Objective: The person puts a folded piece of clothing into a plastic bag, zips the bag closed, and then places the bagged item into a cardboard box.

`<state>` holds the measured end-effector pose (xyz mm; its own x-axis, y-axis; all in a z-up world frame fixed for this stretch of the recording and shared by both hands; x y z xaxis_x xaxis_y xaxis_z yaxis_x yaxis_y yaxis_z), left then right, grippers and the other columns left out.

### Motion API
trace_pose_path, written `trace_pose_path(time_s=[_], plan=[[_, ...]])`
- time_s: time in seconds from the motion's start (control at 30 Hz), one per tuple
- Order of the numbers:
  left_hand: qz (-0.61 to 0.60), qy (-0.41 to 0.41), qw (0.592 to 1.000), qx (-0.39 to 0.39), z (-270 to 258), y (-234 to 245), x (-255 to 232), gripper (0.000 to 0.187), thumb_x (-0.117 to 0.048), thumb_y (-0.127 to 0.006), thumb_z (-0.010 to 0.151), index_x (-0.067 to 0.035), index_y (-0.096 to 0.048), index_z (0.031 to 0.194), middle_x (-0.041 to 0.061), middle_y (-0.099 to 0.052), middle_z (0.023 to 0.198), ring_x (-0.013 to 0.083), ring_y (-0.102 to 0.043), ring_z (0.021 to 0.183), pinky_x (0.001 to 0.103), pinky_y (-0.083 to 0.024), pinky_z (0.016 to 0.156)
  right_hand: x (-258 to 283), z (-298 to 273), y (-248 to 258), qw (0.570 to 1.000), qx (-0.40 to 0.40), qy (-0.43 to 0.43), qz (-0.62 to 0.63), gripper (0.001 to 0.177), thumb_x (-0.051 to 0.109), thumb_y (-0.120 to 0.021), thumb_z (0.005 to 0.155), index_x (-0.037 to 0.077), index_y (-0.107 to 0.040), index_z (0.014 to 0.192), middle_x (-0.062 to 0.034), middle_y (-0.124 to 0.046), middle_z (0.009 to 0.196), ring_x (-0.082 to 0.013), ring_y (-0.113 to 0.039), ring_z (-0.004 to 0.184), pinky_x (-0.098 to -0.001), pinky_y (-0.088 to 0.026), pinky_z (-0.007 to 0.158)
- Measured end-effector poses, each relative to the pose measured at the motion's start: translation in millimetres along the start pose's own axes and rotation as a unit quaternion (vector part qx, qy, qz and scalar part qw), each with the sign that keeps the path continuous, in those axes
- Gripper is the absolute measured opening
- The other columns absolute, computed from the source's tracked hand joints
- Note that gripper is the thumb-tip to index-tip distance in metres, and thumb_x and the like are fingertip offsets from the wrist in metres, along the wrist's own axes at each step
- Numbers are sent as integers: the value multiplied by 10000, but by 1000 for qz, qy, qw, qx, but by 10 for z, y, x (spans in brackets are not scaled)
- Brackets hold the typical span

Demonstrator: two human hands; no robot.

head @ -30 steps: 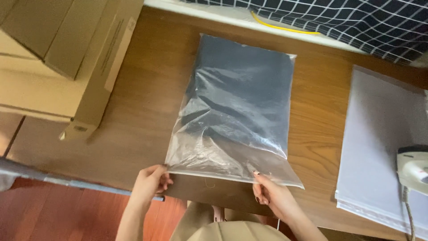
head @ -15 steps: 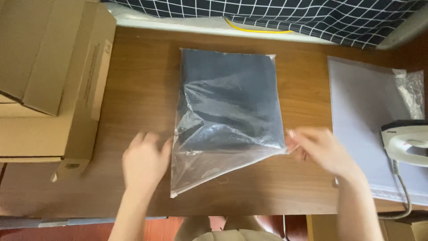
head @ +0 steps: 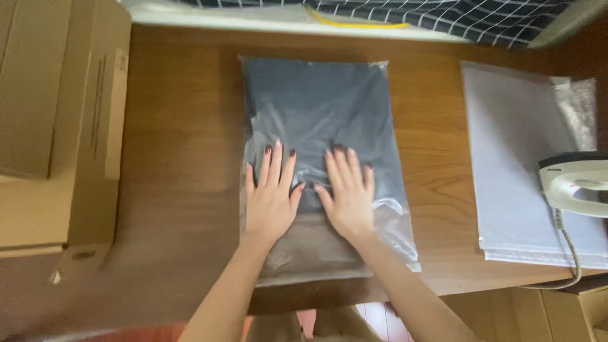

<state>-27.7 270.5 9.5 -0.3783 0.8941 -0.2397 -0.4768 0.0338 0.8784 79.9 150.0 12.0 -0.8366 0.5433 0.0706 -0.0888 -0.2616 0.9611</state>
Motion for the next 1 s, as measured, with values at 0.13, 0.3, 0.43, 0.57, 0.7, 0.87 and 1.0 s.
trace_pose_path(time_s=[0.13,0.3,0.43,0.57,0.7,0.87,1.0], plan=[[14,27,994,101,-554,122,133,604,-389,-449,921,-144,-299,1453,133,-211,1543,265,-243,1401,582,-195,1069,-215,-517,73,994,73,-64,-43,658,482,-447,920,186,-287,1485,-40,-299,1527,-227,-201,1424,-520,-173,1083],[80,56,989,112,-1161,299,337,619,-408,-363,900,-143,-263,1450,32,-172,1567,206,-213,1409,546,-168,1082,-653,-960,174,978,132,-164,-3,696,492,-336,909,152,-151,1487,-73,-131,1557,-266,-55,1435,-542,-111,1095],[96,99,988,66,-1250,436,377,654,-460,-430,863,-85,-358,1394,100,-241,1555,253,-285,1401,608,-236,1052,-962,-1139,305,963,101,-248,39,700,428,-367,892,134,-153,1490,-66,-184,1555,-256,-60,1456,-663,-136,1035],[53,120,987,92,-402,513,-29,569,-437,-439,876,-96,-413,1332,117,-306,1502,249,-328,1331,608,-247,1008,-552,-590,388,980,53,-186,40,638,401,-398,914,137,-233,1472,-78,-199,1555,-279,-86,1449,-614,-139,1041],[-32,10,998,45,-174,151,-392,509,-302,-566,832,-132,-459,1299,55,-310,1490,260,-286,1339,584,-272,1009,-73,-253,68,999,3,-41,27,633,434,-413,924,153,-274,1475,-67,-239,1545,-285,-143,1440,-590,-139,1061],[-2,-67,997,50,-784,258,-141,512,-378,-467,917,-160,-434,1380,-4,-338,1501,229,-323,1364,513,-279,1039,-370,-647,57,998,57,-26,-15,693,509,-413,901,141,-269,1471,-44,-287,1524,-254,-188,1425,-532,-178,1079],[51,-39,995,76,-1182,386,65,514,-369,-400,912,-187,-386,1392,-20,-291,1522,186,-285,1377,526,-242,1064,-730,-988,165,990,113,-85,4,675,489,-334,923,144,-196,1486,-65,-197,1550,-277,-79,1445,-531,-131,1087]])
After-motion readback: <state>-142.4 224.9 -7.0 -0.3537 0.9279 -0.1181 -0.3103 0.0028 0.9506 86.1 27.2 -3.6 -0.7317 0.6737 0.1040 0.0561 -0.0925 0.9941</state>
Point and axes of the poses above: each hand's wrist, its own z-axis towards the middle knuckle, its own y-axis out of the back of the hand, x = y × z, the point moved 2 cm from there along z, towards the middle knuckle
